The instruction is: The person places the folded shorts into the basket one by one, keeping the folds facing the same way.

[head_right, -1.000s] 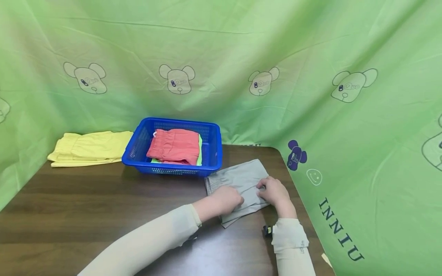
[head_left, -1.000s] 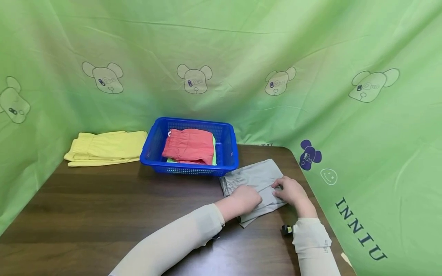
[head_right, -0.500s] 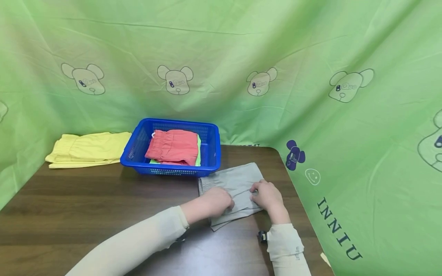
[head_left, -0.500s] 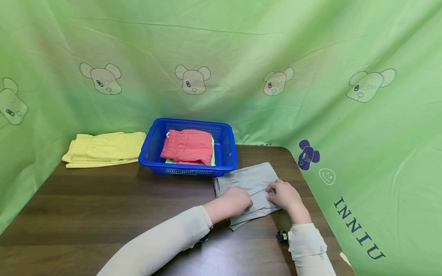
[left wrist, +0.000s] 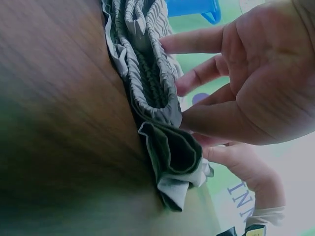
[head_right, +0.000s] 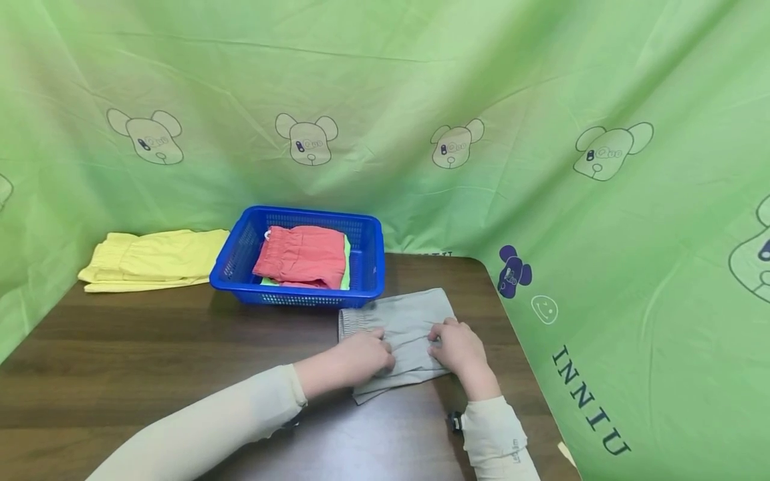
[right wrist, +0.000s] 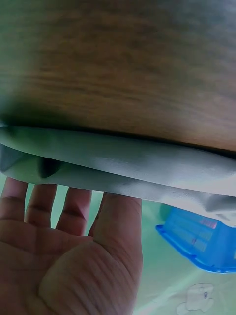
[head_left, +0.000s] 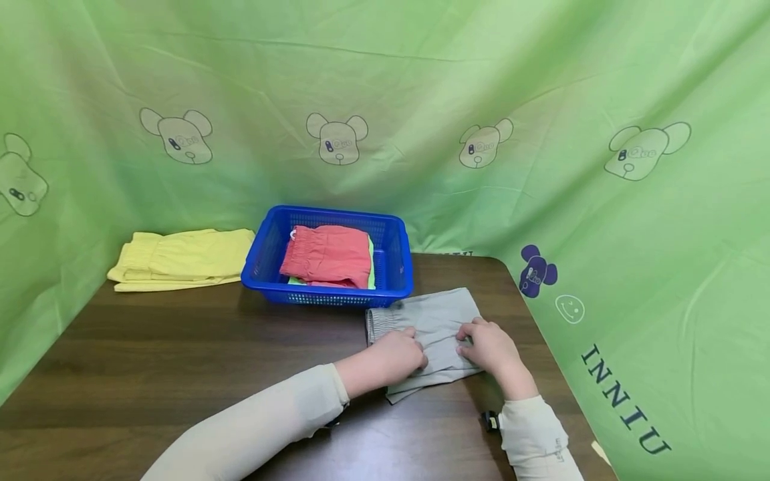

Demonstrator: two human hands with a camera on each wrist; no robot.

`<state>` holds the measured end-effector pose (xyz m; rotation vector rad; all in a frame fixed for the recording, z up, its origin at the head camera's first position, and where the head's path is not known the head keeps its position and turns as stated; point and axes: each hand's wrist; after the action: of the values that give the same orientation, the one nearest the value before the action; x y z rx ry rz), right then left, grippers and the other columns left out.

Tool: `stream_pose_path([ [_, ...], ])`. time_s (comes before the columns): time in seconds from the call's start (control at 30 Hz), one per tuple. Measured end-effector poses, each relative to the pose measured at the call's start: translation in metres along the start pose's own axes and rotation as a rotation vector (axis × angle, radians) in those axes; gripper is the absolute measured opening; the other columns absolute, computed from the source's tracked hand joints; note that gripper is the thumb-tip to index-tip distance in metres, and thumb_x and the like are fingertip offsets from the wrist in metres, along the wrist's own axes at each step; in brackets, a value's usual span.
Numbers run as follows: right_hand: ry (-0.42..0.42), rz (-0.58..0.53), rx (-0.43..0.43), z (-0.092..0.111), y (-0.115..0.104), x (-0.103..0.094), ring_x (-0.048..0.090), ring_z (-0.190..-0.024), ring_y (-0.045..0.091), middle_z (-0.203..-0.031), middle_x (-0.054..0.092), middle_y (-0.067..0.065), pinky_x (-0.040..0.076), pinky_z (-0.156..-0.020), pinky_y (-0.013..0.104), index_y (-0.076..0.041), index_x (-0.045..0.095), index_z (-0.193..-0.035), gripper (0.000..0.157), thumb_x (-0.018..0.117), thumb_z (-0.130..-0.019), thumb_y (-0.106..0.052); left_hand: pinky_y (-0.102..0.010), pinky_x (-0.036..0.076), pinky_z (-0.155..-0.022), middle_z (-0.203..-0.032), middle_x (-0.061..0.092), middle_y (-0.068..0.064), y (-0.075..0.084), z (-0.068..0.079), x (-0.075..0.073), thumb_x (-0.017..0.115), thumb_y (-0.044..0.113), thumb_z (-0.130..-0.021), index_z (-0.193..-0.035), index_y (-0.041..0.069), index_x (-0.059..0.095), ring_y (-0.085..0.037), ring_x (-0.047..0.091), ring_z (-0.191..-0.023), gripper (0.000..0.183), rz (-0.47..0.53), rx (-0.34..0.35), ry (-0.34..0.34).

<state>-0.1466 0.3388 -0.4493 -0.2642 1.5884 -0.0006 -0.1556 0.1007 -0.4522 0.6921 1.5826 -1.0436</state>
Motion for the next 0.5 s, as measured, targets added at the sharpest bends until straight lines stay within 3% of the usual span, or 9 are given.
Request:
stream_pose_path([
  [0.13, 0.003, 0.015, -0.007, 0.000, -0.007, 0.002, 0.064, -0.089, 0.036, -0.094, 0.065, 0.004, 0.053, -0.075, 0.052, -0.017, 0.073, -0.094, 0.016, 0.082, -0.081, -0.022, -0.025, 0.040, -0.063, -0.093, 0.073, 0.014, -0.003, 0.010, 0.001, 0.068, 0.019, -0.092, -0.090, 0.036, 0.076, -0.012, 0.053, -0.086, 0.019, 0.000, -0.003, 0.026],
  [0.37, 0.029, 0.031, -0.034, -0.001, -0.020, 0.007, 0.063, -0.087, 0.036, -0.090, 0.063, 0.003, 0.053, -0.074, 0.051, -0.018, 0.074, -0.093, 0.016, 0.083, -0.080, -0.023, -0.025, 0.036, -0.064, -0.089, 0.074, 0.013, -0.013, 0.028, 0.004, 0.069, 0.012, -0.090, -0.083, 0.034, 0.075, -0.013, 0.048, -0.080, 0.024, 0.082, -0.019, 0.046],
  [0.5, 0.036, 0.045, -0.028, 0.001, -0.026, 0.011, 0.062, -0.086, 0.036, -0.089, 0.063, 0.004, 0.054, -0.072, 0.051, -0.018, 0.074, -0.093, 0.016, 0.083, -0.079, -0.023, -0.029, 0.049, -0.068, -0.095, 0.073, 0.016, -0.013, 0.039, 0.007, 0.067, 0.011, -0.091, -0.082, 0.033, 0.075, -0.016, 0.052, -0.094, 0.025, 0.102, -0.018, 0.067],
])
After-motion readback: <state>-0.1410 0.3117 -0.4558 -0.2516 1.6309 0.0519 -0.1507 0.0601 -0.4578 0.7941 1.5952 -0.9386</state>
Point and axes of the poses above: each hand's wrist, its own z-axis away from the middle knuckle, its own x-axis out of the palm, y = z × x
